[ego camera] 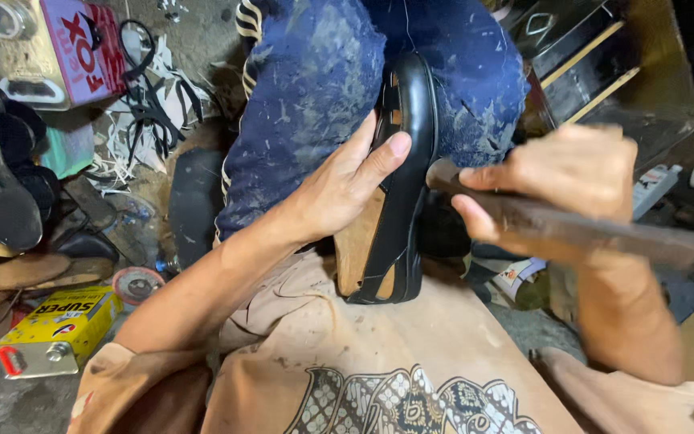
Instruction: The person assembles leather shoes by hand, hammering a white shoe upper onto a wooden last, checking the fit of a black sole, and then hammering and shaping a black leather sandal around a last.
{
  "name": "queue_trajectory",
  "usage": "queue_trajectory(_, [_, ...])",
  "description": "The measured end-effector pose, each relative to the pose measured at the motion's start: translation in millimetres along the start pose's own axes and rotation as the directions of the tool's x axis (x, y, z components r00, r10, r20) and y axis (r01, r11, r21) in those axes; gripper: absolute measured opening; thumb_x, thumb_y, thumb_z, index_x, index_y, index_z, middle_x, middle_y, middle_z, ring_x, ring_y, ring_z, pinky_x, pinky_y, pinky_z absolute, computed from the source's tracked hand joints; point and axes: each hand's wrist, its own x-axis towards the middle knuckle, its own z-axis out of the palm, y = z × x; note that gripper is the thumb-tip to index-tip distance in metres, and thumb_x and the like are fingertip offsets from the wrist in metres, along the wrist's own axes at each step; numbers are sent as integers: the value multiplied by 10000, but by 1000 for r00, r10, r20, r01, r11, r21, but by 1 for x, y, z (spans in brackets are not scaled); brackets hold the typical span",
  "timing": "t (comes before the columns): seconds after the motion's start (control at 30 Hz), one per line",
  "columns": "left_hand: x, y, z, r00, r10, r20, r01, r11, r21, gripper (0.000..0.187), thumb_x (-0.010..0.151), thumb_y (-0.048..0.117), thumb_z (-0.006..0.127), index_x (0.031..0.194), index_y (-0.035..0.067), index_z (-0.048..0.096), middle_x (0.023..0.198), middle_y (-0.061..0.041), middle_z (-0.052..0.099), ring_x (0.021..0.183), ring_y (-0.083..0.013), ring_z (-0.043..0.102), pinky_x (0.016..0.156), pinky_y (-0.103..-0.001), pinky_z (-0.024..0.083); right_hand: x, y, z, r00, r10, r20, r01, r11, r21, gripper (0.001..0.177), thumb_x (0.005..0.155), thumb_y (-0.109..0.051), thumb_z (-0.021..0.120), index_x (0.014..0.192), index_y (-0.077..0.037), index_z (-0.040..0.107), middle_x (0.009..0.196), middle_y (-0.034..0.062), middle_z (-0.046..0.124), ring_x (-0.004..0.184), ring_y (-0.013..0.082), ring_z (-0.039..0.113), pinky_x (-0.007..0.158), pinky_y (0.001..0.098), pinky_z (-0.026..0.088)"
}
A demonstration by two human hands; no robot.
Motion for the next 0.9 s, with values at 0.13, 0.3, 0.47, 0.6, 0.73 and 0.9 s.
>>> queue_trajectory(0.13, [1, 7, -5, 956, 292, 0, -292, 955, -58, 921, 907, 646, 397, 1578, 50, 188, 1612, -123, 320, 1482, -223, 313, 1188, -381, 259, 14, -2, -18, 975, 122, 183, -125, 992, 1, 168, 925, -245, 777, 879, -84, 761, 686, 34, 668, 518, 182, 522, 572, 322, 372])
queue_trajectory(0.3, [-1, 10, -6, 933, 359, 0, -357, 927, -116, 819, 886, 612, 501, 1471, 55, 368, 1402, -95, 579, 1288, -197, 567, 1081, -368, 459, -23, -6, 3, 992, 91, 88, -97, 993, 67, 239, 884, -279, 756, 864, -40, 757, 649, 55, 689, 464, 133, 548, 496, 309, 387])
queue_trajectory(0.47, [7, -1, -7, 929, 369, 28, -367, 928, -66, 881, 988, 511, 460, 1605, 48, 36, 1699, -109, 148, 1558, -183, 157, 1255, -344, 159, -52, -21, 31, 934, 278, -223, -253, 958, 133, 228, 900, -169, 747, 948, 51, 706, 716, 124, 657, 542, 240, 499, 597, 360, 384])
queue_trajectory(0.6, [3, 2, -7, 890, 454, 40, -451, 890, -66, 789, 1012, 523, 423, 1595, 43, 195, 1656, -93, 305, 1529, -172, 270, 1271, -349, 200, -57, -25, 47, 873, 340, -350, -318, 940, 120, 237, 913, -168, 732, 921, 66, 690, 724, 166, 651, 574, 284, 520, 649, 381, 400])
queue_trajectory(0.73, [4, 2, -5, 913, 408, 25, -407, 913, -27, 824, 991, 547, 423, 1600, 57, 163, 1670, -109, 282, 1535, -180, 260, 1254, -337, 209, -54, -14, 38, 933, 156, -323, -151, 988, 42, 209, 926, -173, 742, 948, 31, 700, 606, 105, 542, 487, 218, 441, 577, 366, 351])
queue_trajectory(0.9, [1, 6, 0, 944, 330, -12, -328, 941, 79, 951, 925, 652, 414, 1602, 71, 85, 1685, -163, 246, 1559, -230, 243, 1241, -349, 181, -9, -5, -4, 999, 34, -36, -33, 999, 24, 214, 916, -189, 732, 784, -24, 757, 492, 30, 566, 358, 126, 435, 372, 306, 337])
